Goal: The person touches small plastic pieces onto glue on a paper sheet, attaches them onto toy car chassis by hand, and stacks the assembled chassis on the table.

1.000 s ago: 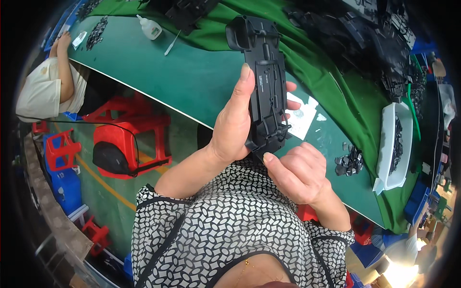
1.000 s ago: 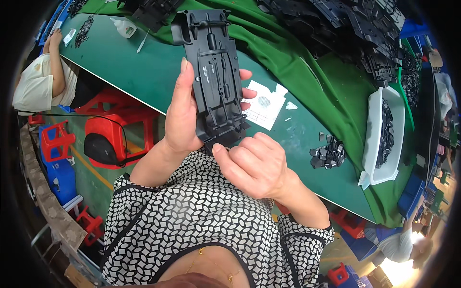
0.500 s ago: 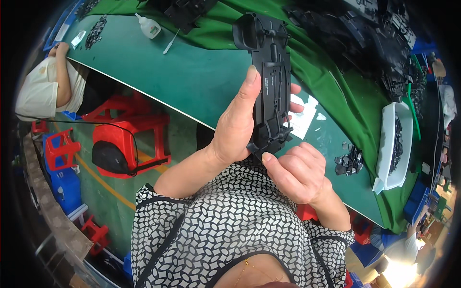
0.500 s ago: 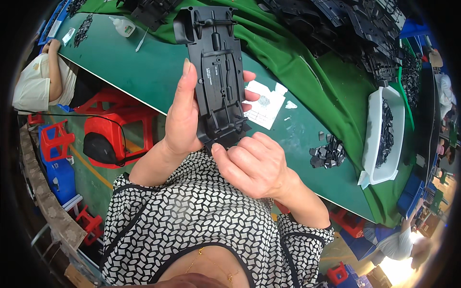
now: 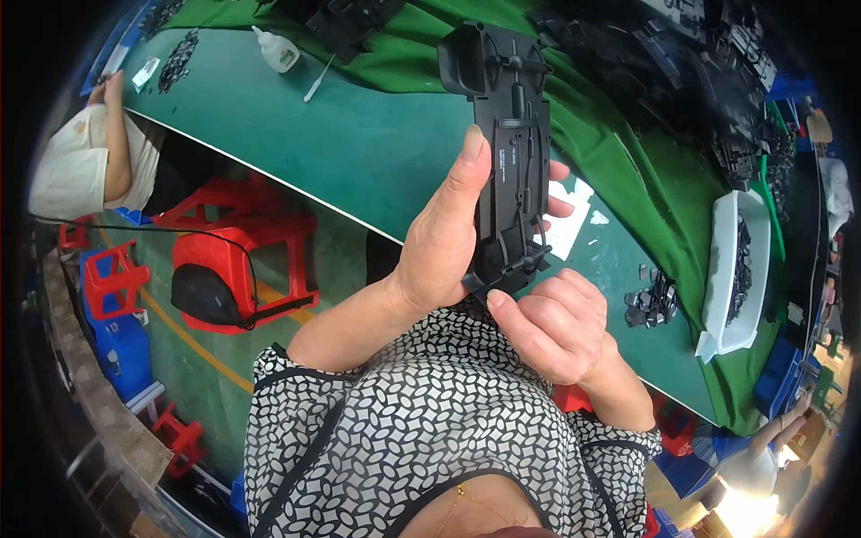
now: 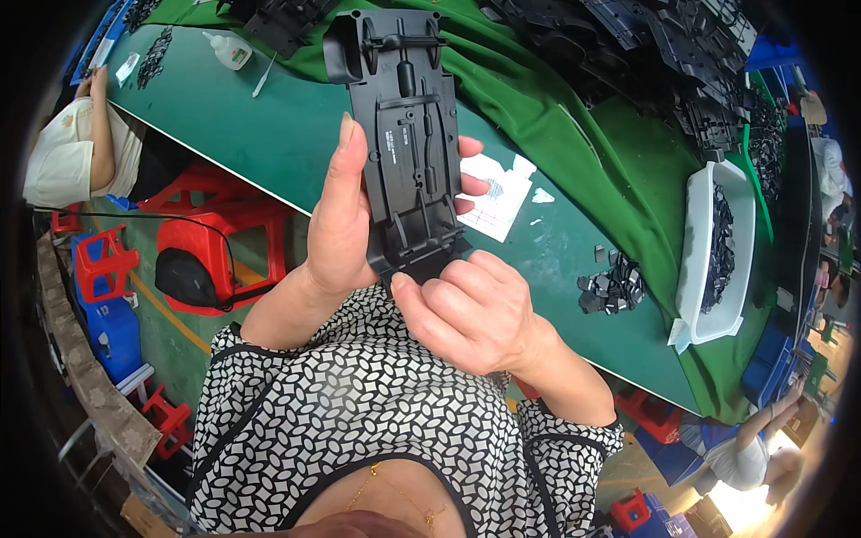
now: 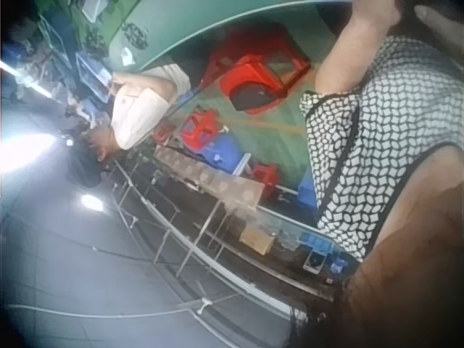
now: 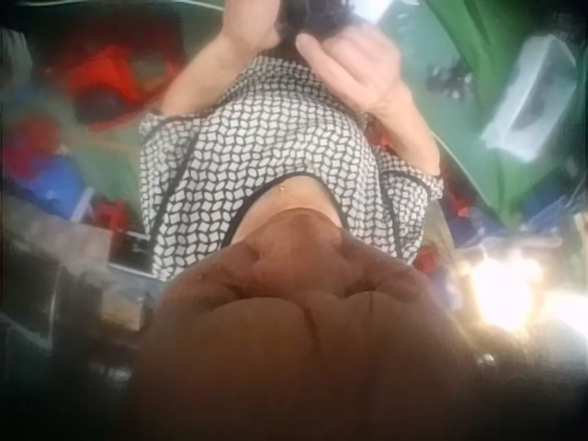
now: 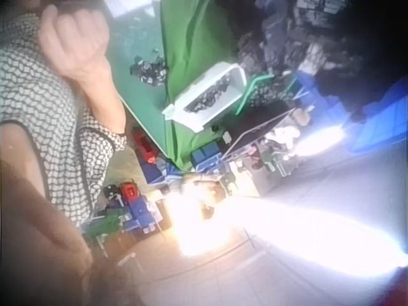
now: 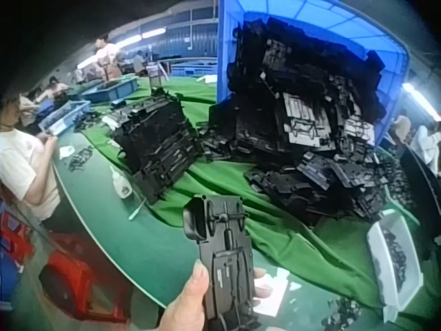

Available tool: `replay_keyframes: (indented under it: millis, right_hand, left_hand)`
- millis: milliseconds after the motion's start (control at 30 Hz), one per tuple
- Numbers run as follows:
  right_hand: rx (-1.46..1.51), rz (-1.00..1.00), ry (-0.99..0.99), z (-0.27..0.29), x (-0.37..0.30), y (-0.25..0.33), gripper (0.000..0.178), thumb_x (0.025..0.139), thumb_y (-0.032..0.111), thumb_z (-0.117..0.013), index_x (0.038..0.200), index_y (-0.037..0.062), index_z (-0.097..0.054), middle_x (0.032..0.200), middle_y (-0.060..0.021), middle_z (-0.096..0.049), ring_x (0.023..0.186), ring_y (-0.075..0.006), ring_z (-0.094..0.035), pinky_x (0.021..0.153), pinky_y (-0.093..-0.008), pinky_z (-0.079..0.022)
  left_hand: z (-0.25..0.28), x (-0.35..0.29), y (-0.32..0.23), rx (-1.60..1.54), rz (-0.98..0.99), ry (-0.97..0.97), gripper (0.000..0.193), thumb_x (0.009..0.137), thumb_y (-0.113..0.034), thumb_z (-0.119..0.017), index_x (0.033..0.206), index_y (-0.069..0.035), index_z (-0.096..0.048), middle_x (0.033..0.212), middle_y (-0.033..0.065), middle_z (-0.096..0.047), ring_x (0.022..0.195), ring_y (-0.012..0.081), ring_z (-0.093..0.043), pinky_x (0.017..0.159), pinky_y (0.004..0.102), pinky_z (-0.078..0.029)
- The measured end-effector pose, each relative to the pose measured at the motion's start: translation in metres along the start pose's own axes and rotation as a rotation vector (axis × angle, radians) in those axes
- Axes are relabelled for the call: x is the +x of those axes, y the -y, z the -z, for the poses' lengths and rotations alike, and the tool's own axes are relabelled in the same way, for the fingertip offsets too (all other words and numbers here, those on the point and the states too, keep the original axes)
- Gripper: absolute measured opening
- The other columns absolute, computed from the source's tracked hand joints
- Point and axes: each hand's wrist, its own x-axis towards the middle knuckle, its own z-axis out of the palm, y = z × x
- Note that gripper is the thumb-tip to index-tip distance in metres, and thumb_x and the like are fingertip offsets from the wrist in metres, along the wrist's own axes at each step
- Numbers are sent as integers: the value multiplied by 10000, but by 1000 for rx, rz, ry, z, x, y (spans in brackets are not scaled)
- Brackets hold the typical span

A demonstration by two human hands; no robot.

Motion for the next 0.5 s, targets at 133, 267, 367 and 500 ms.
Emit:
replay_keyframes:
  millis: [133,267,367,500]
  right_hand:
    - [-15,7,-12,-1,0,0,277,616,41,-687,888,-5,-662,628,26,-451,508,-103,-408,436,-254,-256]
    - [-11,-4,-7,0,0,0,277,612,40,-689,884,-4,-663,626,26,-447,509,-102,-408,435,-255,-255]
    - [-30,-1,-11,0,-2,0,291,611,41,-692,896,-7,-659,633,24,-464,514,-109,-420,436,-256,-269]
    - [173,-384,-50,14,-10,7,175,752,30,-718,905,-18,-647,691,-27,-577,503,-156,-498,449,-283,-371]
  left_hand:
    - [-2,-1,0,-8,-2,11,666,973,-579,-285,1324,-26,-409,1192,121,-542,1019,195,-588,841,295,-484]
    - [-2,0,1,1,-15,10,665,975,-577,-285,1319,-22,-415,1195,121,-542,1021,191,-585,851,295,-480]
    - [-3,-1,-2,12,-33,7,669,976,-576,-278,1310,-14,-421,1202,121,-542,1027,186,-580,854,294,-481]
    - [4,-2,-1,274,-229,-8,807,947,-636,-214,1336,51,-380,1295,213,-493,1074,280,-588,919,368,-486]
